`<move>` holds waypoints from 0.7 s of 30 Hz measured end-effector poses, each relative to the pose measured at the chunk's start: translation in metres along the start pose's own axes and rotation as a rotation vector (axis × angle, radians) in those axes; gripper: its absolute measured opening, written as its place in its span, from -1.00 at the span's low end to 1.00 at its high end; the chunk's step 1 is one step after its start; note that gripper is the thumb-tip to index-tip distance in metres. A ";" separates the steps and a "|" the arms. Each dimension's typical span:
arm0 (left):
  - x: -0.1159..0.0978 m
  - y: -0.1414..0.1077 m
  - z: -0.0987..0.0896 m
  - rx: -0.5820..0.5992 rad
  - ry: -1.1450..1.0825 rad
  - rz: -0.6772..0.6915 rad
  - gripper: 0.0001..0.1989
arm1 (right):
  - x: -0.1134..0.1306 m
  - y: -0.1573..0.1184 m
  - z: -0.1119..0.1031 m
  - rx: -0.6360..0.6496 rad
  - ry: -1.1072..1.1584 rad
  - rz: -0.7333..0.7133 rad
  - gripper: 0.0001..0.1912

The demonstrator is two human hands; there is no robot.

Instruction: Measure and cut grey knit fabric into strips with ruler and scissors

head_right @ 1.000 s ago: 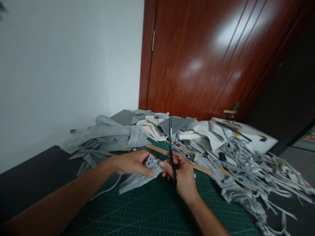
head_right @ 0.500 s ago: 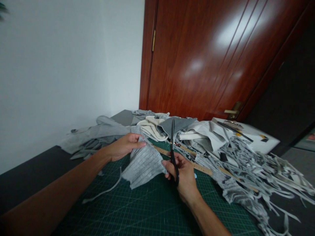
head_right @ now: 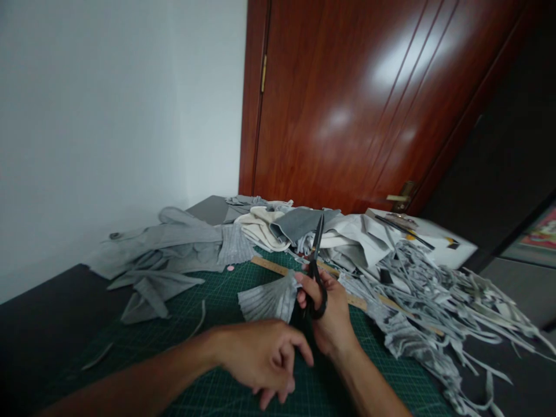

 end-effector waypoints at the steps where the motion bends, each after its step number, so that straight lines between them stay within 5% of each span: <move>1: 0.004 0.007 0.001 -0.191 0.119 0.068 -0.68 | 0.003 0.000 0.000 0.001 0.012 -0.006 -0.55; 3: 0.008 0.012 -0.001 -0.476 0.280 0.152 -0.71 | 0.007 -0.001 0.001 0.006 0.034 -0.016 -0.59; 5: 0.008 0.010 -0.006 -0.629 0.338 0.204 -0.62 | 0.010 -0.002 0.002 0.013 0.064 -0.027 -0.64; 9: 0.010 0.005 -0.011 -0.751 0.220 0.382 -0.22 | 0.012 -0.004 0.003 0.015 0.154 -0.019 -0.69; 12: 0.010 0.007 -0.011 -0.766 -0.094 0.467 -0.08 | 0.010 -0.004 0.005 0.002 0.188 0.012 -0.68; 17: -0.010 0.006 -0.012 -0.724 -0.678 0.823 -0.54 | 0.006 -0.004 0.007 -0.031 0.193 0.033 -0.66; 21: -0.016 0.002 -0.019 -0.839 -0.810 0.807 -0.75 | 0.002 -0.005 0.007 -0.022 0.164 0.037 -0.67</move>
Point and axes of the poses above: each hand's wrist, its own y-axis towards the middle knuckle, its own z-axis out of the palm, x = y × z, the point moved 1 cm from there along y, towards the middle knuckle, and after that the axes turned 1 degree about -z, right-handed, at the moved point
